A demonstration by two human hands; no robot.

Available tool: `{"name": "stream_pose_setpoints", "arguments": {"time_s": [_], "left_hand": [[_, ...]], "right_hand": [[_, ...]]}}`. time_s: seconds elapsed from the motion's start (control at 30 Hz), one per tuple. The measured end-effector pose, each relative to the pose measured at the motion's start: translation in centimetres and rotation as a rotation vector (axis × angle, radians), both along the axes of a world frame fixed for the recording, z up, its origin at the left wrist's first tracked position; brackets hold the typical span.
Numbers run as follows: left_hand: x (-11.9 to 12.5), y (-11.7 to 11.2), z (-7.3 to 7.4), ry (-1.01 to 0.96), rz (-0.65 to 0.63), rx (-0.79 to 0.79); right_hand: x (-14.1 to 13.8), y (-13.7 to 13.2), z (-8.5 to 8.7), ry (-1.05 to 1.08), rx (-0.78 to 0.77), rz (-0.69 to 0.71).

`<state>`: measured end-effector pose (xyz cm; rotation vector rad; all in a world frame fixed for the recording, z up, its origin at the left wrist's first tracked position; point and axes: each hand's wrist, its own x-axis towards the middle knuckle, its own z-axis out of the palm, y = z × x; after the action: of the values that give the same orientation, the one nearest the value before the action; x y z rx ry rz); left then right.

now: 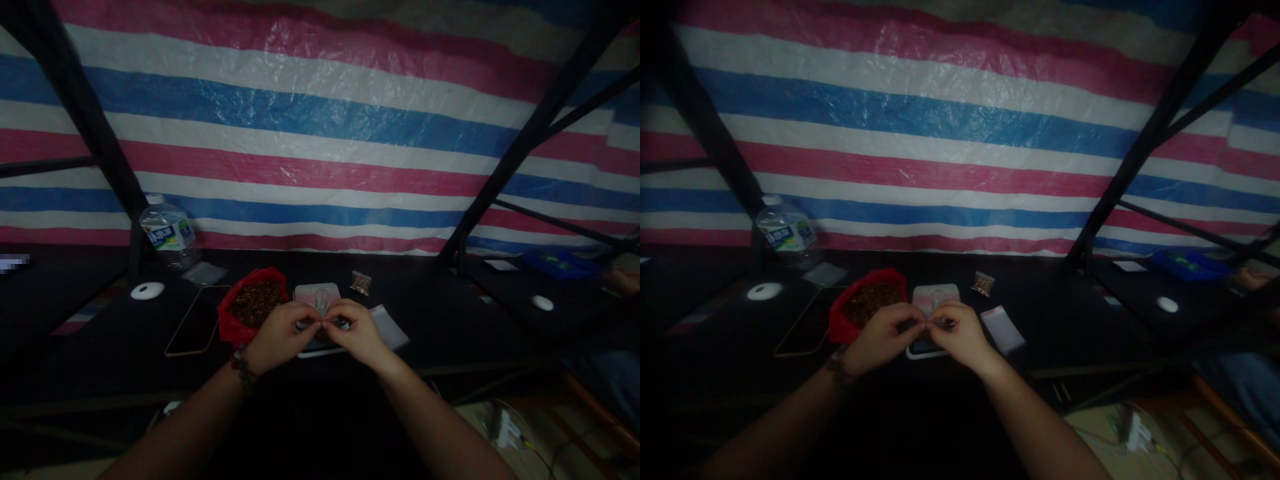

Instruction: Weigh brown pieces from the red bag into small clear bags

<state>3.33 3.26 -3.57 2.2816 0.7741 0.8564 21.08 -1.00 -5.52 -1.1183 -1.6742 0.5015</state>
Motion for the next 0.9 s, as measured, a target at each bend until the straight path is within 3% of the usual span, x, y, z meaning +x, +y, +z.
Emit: {"name": "stream_pose_setpoints", "arguments": {"time_s": [0.4,0.5,0.63,0.8,0.9], "left_hand": [[-1.3,0.7,1.1,0.136,0.061,0.137],[-1.3,0.9,0.9,0.145,0.091,0.117],[-1.2,1.4,0.3,0.148,0.163,0.12],[-1.5,2.4,-0.1,0.107,0.247,0.102],[-1.5,2.6,-0.2,0.114,0.241,0.1]], "right_hand": [[1.2,-0.5,1.8,-0.001,0.008,-0.039],[1.1,-0.4,1.6,0.057,-0.005,-0.13],[1.7,0.3,0.8,0.186,-0.071,-0.133],[6.8,2.7,0.0,0.488,-0.059,-0.323],[11.6,5.2,-0.8,0.494,-0.051,-0.501]]}}
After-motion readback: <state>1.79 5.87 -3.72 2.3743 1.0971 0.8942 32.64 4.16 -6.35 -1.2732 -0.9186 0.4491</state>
